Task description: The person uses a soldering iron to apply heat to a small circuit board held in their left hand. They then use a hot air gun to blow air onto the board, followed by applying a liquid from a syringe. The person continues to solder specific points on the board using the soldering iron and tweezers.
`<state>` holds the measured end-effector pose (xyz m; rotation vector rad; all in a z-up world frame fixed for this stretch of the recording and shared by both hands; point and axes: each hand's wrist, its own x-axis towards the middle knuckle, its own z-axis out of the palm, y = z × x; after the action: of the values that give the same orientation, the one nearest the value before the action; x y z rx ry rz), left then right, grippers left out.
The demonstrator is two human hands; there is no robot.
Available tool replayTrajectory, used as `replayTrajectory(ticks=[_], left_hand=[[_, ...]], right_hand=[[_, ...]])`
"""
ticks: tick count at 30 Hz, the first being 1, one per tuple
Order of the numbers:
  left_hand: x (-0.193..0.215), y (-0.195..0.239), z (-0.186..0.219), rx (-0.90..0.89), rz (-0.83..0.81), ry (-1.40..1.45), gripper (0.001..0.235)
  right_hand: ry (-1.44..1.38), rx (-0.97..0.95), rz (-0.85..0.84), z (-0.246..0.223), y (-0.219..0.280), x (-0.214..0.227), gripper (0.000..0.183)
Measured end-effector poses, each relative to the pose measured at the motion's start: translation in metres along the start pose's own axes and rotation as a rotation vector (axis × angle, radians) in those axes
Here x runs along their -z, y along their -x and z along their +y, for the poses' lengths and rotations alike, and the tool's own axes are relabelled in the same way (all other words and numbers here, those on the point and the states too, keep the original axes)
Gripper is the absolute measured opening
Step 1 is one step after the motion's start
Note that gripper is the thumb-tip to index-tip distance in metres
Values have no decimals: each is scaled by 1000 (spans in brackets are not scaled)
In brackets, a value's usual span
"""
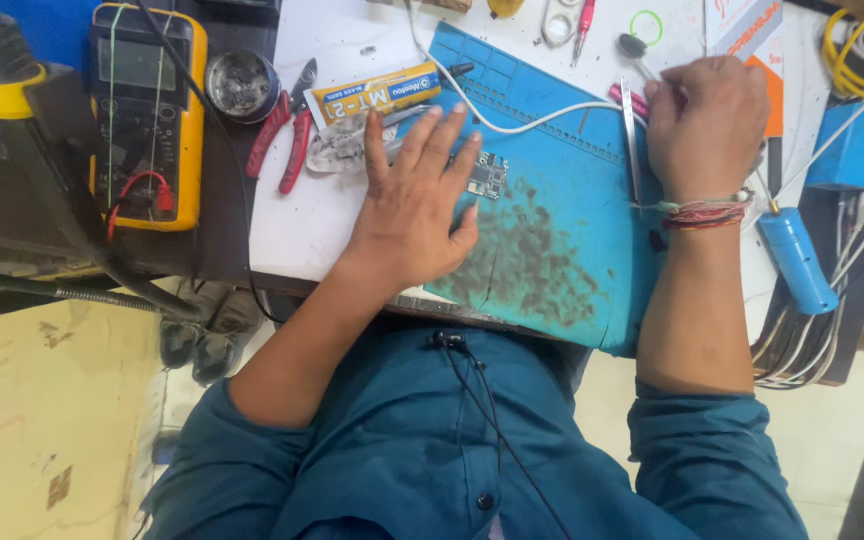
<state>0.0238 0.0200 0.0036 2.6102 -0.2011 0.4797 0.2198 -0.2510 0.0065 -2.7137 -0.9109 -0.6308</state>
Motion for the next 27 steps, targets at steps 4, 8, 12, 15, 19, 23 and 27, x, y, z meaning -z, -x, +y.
replayTrajectory(ticks=[4, 8, 12, 15, 19, 23, 27], left_hand=[[-3, 6, -3, 34, -27, 10, 59], [-2, 11, -6, 90, -42, 10, 56], [-2, 15, -10, 88, -22, 12, 50], [-4, 16, -10, 109, -20, 39, 43], [-2, 12, -13, 149, -40, 102, 39], [-2, 10, -16, 181, -65, 130, 36], [-2, 10, -18, 171, -56, 111, 37]], right_hand=[[-308, -18, 76, -22, -2, 22, 7], [-538, 162, -114, -60, 2, 51, 13], [-591, 171, -409, -80, 3, 58, 20], [-613, 130, -514, -80, -1, 55, 18], [-690, 247, -499, -94, 2, 44, 21], [-563, 304, -476, -90, -1, 46, 27], [-502, 291, -470, -92, -6, 49, 28]])
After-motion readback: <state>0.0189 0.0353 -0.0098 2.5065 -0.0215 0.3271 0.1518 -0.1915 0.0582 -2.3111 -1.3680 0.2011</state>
